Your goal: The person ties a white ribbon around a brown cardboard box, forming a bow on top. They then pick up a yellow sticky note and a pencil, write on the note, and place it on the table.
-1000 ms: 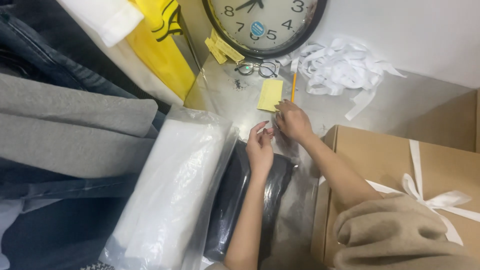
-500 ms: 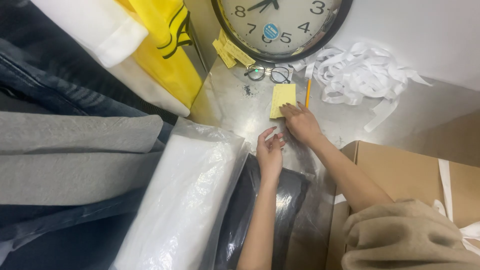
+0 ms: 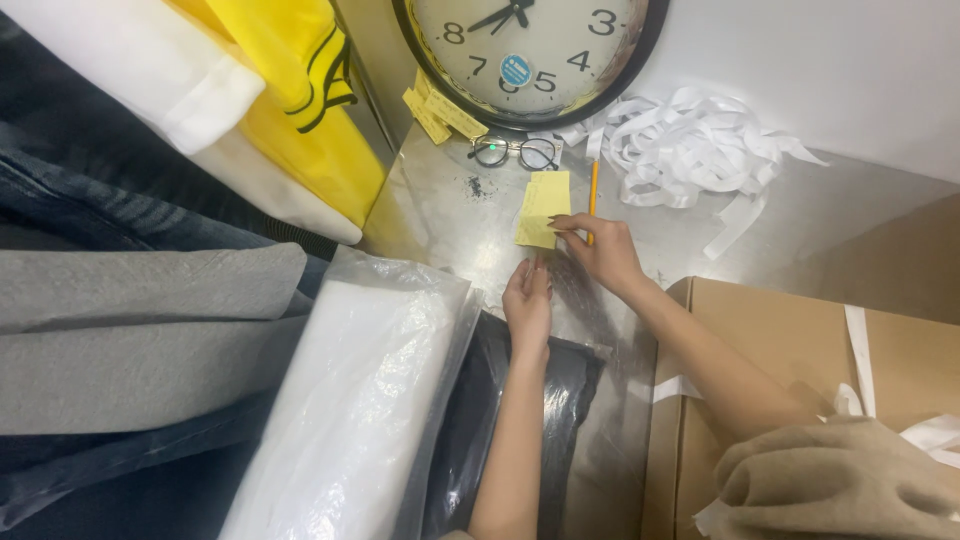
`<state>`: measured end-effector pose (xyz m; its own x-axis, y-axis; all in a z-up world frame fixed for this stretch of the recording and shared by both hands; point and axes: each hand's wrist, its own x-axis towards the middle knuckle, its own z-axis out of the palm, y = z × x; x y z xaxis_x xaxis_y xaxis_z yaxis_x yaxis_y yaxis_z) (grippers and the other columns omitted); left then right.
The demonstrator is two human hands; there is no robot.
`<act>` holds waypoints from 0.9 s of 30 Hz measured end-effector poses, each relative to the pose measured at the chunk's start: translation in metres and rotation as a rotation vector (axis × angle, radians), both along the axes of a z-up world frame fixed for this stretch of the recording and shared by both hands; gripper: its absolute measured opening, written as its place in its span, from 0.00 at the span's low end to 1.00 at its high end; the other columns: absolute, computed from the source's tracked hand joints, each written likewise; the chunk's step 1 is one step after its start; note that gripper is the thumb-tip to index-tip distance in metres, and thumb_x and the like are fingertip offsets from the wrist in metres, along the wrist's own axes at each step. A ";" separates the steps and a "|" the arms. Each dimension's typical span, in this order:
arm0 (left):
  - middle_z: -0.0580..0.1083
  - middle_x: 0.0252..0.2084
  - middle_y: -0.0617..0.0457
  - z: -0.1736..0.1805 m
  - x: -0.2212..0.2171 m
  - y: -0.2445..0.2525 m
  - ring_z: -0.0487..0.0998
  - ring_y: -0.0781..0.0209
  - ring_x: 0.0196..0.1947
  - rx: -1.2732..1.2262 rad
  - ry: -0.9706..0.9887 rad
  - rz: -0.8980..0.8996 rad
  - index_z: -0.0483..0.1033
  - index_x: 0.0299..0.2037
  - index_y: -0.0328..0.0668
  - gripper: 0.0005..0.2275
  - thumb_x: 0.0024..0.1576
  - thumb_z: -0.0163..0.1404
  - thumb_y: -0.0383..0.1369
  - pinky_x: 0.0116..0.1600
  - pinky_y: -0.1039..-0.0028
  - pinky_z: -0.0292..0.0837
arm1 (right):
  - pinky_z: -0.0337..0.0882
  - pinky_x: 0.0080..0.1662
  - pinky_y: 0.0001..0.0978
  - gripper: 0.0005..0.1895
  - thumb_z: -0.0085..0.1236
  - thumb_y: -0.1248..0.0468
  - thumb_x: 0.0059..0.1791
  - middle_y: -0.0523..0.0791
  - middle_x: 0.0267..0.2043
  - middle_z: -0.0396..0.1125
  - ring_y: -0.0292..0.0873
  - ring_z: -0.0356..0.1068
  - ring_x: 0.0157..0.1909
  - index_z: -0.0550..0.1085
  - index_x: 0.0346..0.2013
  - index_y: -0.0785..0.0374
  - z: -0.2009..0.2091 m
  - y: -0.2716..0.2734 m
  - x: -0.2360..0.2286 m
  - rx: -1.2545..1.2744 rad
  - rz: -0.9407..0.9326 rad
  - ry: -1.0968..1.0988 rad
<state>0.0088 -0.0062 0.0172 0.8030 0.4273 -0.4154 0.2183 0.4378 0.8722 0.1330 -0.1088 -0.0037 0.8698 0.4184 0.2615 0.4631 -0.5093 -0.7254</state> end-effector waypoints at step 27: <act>0.79 0.52 0.22 0.051 -0.042 0.023 0.84 0.35 0.50 0.177 -0.004 0.222 0.76 0.64 0.28 0.17 0.66 0.50 0.26 0.44 0.65 0.89 | 0.79 0.46 0.55 0.20 0.68 0.53 0.51 0.60 0.45 0.77 0.63 0.79 0.52 0.77 0.45 0.67 -0.040 0.003 0.019 -0.277 -0.452 0.504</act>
<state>-0.0333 0.0171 0.0686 0.6830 0.6587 -0.3156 0.1299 0.3157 0.9399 0.1518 -0.1060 -0.0440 0.9600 -0.0176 -0.2795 -0.1922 -0.7673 -0.6118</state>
